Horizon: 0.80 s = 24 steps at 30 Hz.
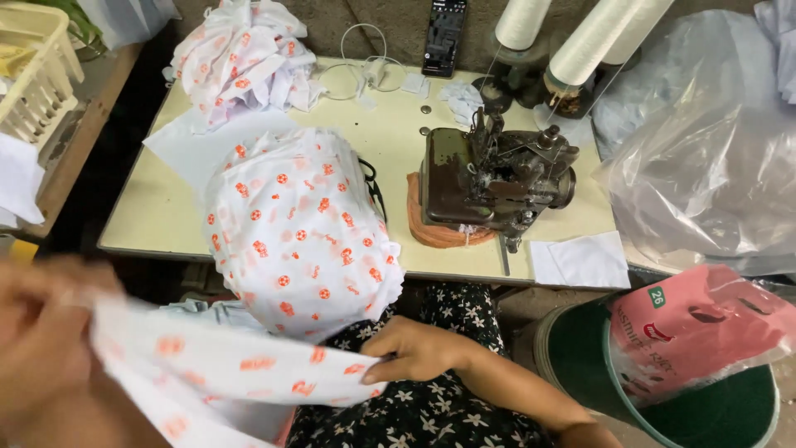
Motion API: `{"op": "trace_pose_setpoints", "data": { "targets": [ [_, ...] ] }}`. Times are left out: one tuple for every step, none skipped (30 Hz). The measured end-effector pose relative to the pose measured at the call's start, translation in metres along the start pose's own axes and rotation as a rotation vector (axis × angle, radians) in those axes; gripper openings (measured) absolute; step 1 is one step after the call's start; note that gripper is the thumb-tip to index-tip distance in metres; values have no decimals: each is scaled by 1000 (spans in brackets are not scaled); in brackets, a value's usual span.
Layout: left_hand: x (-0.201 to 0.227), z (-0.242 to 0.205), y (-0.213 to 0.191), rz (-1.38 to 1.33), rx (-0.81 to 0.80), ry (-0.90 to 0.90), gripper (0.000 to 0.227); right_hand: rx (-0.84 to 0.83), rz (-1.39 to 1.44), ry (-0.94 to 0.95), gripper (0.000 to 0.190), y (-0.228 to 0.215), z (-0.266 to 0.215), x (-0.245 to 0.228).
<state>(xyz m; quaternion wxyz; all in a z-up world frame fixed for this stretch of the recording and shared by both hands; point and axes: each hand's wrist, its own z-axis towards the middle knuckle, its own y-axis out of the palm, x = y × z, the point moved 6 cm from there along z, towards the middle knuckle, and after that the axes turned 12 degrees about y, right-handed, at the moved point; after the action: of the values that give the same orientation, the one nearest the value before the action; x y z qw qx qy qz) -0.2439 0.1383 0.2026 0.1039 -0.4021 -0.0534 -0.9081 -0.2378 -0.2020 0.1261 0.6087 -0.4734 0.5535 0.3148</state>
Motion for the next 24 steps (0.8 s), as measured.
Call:
{"op": "trace_pose_setpoints", "data": {
  "targets": [
    [-16, 10, -11, 406, 86, -61, 12, -3, 83, -11, 26, -5, -9, -3],
    [-19, 32, 8, 400, 82, -57, 12, 4, 80, -10, 26, -10, -20, 1],
    [-24, 54, 31, 339, 19, -74, 13, 69, 176, -29, 20, -20, -30, 4],
    [-29, 75, 54, 278, -42, -93, 19, 133, 272, -47, 24, -30, -42, 7],
    [-43, 90, 68, 272, -46, -90, 19, 140, 270, -46, 24, -33, -50, 11],
    [-55, 104, 85, 234, -112, -59, 21, 284, 364, -95, 16, -46, -61, 15],
    [-66, 118, 103, 195, -178, -29, 23, 428, 457, -146, 9, -58, -73, 20],
    [-69, 127, 115, 193, -179, -27, 23, 430, 454, -146, 9, -60, -78, 15],
    [-72, 136, 128, 130, -172, -38, 21, 566, 528, -218, 6, -70, -89, 11],
    [-76, 146, 140, 68, -165, -48, 20, 699, 601, -292, 5, -80, -100, 7],
    [-79, 152, 145, 67, -164, -46, 20, 699, 599, -293, 5, -77, -99, -7],
    [-84, 157, 148, -24, -109, -98, 15, 748, 613, -326, 11, -76, -101, -22],
    [-90, 162, 151, -114, -54, -150, 12, 796, 627, -359, 17, -75, -104, -36],
    [-89, 162, 148, -112, -53, -150, 12, 794, 628, -360, 17, -71, -98, -37],
    [-87, 162, 146, -162, -59, -144, 9, 753, 566, -392, 19, -65, -92, -43],
    [-85, 162, 143, -211, -61, -139, 10, 708, 504, -423, 22, -59, -84, -48],
    [-85, 158, 135, -206, -58, -139, 10, 702, 507, -424, 22, -54, -73, -51],
    [-87, 152, 125, -168, -46, -181, 10, 545, 469, -434, 22, -42, -57, -59],
    [-89, 147, 115, -131, -33, -223, 16, 387, 430, -443, 23, -30, -42, -65],
    [-98, 141, 100, -123, -29, -227, 16, 381, 436, -443, 23, -23, -33, -63],
    [-109, 134, 86, -39, -72, -258, 23, 340, 374, -296, 27, -12, -18, -55],
    [-119, 125, 72, 45, -114, -291, 30, 296, 311, -150, 32, -1, -5, -46],
    [-123, 119, 61, 53, -107, -297, 30, 286, 317, -149, 32, 7, 6, -41],
    [-130, 111, 49, 238, -159, -360, 31, 246, 312, -121, 36, 17, 18, -34]
  ]
}}
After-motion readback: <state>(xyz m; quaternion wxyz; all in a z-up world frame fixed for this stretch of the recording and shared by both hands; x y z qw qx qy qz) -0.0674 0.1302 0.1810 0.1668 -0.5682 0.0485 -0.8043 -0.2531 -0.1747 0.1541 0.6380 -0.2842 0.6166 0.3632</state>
